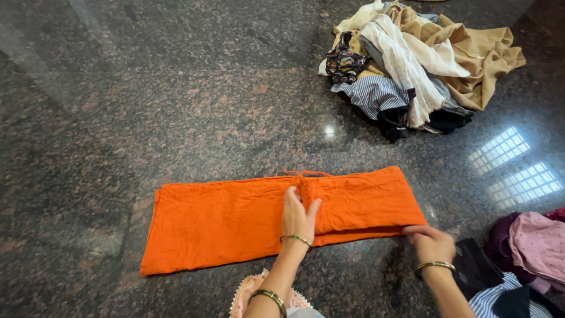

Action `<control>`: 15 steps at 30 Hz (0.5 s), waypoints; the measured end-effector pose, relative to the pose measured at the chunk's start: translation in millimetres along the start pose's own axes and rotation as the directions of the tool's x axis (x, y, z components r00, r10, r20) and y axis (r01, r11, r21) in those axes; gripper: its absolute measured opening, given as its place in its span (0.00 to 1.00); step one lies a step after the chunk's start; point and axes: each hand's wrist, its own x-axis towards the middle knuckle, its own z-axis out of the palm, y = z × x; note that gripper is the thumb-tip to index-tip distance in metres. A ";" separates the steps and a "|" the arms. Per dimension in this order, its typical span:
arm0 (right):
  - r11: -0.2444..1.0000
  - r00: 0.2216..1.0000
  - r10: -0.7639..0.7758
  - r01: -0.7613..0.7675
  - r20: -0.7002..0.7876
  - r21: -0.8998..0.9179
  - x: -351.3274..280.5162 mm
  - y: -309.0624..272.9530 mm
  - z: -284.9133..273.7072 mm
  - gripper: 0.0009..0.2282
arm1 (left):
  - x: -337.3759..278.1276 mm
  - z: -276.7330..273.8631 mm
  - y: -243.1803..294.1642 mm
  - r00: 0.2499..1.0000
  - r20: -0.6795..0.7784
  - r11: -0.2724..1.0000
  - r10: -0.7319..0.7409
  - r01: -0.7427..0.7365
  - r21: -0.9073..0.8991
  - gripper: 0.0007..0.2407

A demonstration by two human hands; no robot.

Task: The person folds several pieces of clothing on the floor, including a dark blue garment, an orange t-shirt, orange shorts, and a striped shirt. They smooth and fold each item neatly, stacking them as they finish.

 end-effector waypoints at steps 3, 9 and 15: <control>0.568 0.867 0.320 -0.499 0.383 0.654 -36.7 -12.5 10.0 0.21 | -9.4 -10.7 1.6 0.988 0.014 0.987 -0.152 0.152 -0.052 0.19; 0.320 0.858 0.174 -0.514 0.484 0.796 -73.8 -80.2 86.7 0.20 | -21.1 2.4 -16.1 0.997 0.024 0.995 0.076 -0.078 0.070 0.18; 0.443 0.962 -0.086 0.268 -0.257 0.855 -80.9 -133.2 113.9 0.19 | -18.1 24.6 -38.1 0.904 0.374 0.948 -0.208 0.281 -0.150 0.19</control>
